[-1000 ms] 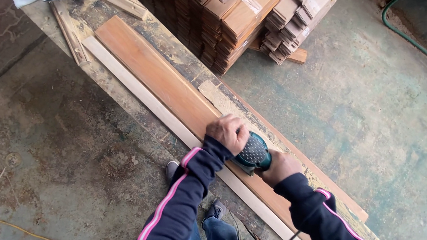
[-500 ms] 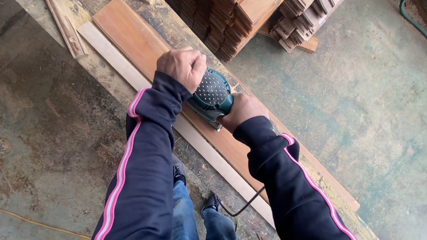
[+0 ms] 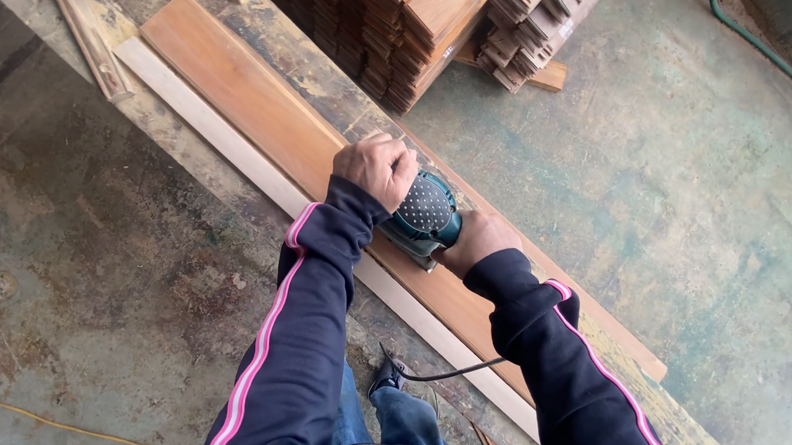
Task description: The recorder uses an orbital sander to smooth the surface of a long wooden plank.
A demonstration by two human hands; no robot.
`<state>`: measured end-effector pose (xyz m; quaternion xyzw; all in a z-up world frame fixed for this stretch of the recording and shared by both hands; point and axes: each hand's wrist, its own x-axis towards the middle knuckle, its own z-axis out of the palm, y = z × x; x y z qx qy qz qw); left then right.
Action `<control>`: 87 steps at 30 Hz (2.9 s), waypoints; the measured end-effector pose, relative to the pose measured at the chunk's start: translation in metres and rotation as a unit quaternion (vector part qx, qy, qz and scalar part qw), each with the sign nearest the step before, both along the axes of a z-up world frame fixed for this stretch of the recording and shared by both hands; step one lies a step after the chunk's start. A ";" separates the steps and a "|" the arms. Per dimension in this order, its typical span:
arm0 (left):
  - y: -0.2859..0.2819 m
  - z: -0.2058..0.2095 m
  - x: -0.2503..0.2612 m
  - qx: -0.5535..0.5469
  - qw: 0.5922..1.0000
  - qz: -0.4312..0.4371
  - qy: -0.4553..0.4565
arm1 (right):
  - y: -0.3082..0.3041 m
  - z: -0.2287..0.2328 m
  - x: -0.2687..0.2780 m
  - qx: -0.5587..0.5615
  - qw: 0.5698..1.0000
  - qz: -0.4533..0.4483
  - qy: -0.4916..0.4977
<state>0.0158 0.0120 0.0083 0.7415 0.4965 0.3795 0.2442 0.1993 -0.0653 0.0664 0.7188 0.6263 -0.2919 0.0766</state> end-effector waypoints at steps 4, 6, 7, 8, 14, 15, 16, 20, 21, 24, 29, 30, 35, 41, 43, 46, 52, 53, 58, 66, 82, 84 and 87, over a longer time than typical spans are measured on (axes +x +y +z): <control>-0.031 -0.005 0.035 0.035 0.999 -0.007 -0.001 | -0.036 -0.004 0.033 0.005 1.000 -0.009 -0.003; -0.049 -0.004 0.052 0.033 0.999 -0.018 -0.016 | -0.054 -0.005 0.050 0.005 1.000 -0.019 0.000; -0.061 -0.005 0.062 0.035 0.999 -0.020 -0.015 | -0.067 -0.007 0.060 0.007 1.000 -0.022 0.000; -0.072 -0.004 0.071 0.032 0.999 -0.019 -0.019 | -0.078 -0.008 0.069 0.002 1.000 -0.029 0.006; -0.149 -0.008 0.135 0.020 0.999 -0.021 -0.036 | -0.155 -0.020 0.135 -0.005 0.999 -0.042 0.003; -0.162 -0.009 0.147 0.026 0.998 -0.014 -0.051 | -0.168 -0.024 0.149 -0.008 0.999 -0.041 -0.008; -0.176 -0.006 0.157 0.030 0.998 -0.016 -0.049 | -0.182 -0.026 0.161 -0.004 0.999 -0.043 -0.005; -0.228 0.007 0.199 0.030 0.997 -0.032 -0.063 | -0.235 -0.025 0.206 -0.033 0.997 -0.057 -0.032; -0.241 0.010 0.209 0.025 0.995 -0.042 -0.084 | -0.248 -0.023 0.216 -0.044 0.997 -0.063 -0.032; -0.281 0.005 0.238 -0.036 0.997 -0.052 -0.046 | -0.283 -0.020 0.245 -0.052 0.996 -0.075 -0.019; -0.323 0.004 0.272 -0.030 0.995 -0.073 -0.053 | -0.336 -0.039 0.293 -0.084 0.991 -0.095 -0.034; -0.330 0.002 0.278 -0.040 0.994 -0.080 -0.065 | -0.345 -0.046 0.302 -0.089 0.990 -0.095 -0.047; -0.326 0.003 0.277 -0.029 0.994 -0.092 -0.057 | -0.343 -0.038 0.296 -0.098 0.988 -0.107 -0.062; -0.285 0.005 0.241 -0.007 0.996 -0.068 -0.055 | -0.296 -0.023 0.246 -0.069 0.992 -0.092 -0.048; -0.266 0.010 0.222 0.010 0.997 -0.042 -0.061 | -0.274 -0.020 0.226 -0.057 0.994 -0.081 -0.043; -0.238 0.010 0.192 0.057 0.989 -0.039 -0.127 | -0.241 -0.021 0.199 -0.051 0.996 -0.069 -0.028; -0.188 -0.004 0.139 0.037 0.997 0.000 -0.067 | -0.182 -0.017 0.143 -0.044 0.998 -0.032 -0.028; -0.180 -0.004 0.131 0.030 0.998 0.005 -0.059 | -0.172 -0.014 0.134 -0.045 0.998 -0.029 -0.028; -0.138 -0.001 0.086 0.020 0.999 -0.001 -0.042 | -0.124 -0.006 0.088 -0.053 0.998 -0.039 -0.010; -0.062 0.016 0.001 0.009 0.998 -0.045 -0.044 | -0.058 -0.007 0.003 -0.031 0.999 -0.040 -0.018; 0.114 -0.021 -0.166 -0.113 0.929 -0.232 0.264 | 0.014 0.005 -0.160 0.065 0.968 -0.222 0.098; 0.110 -0.025 -0.164 -0.114 0.932 -0.208 0.274 | 0.008 0.004 -0.158 0.063 0.971 -0.203 0.109; 0.088 -0.022 -0.140 -0.076 0.934 -0.213 0.275 | -0.013 0.004 -0.140 0.071 0.971 -0.211 0.089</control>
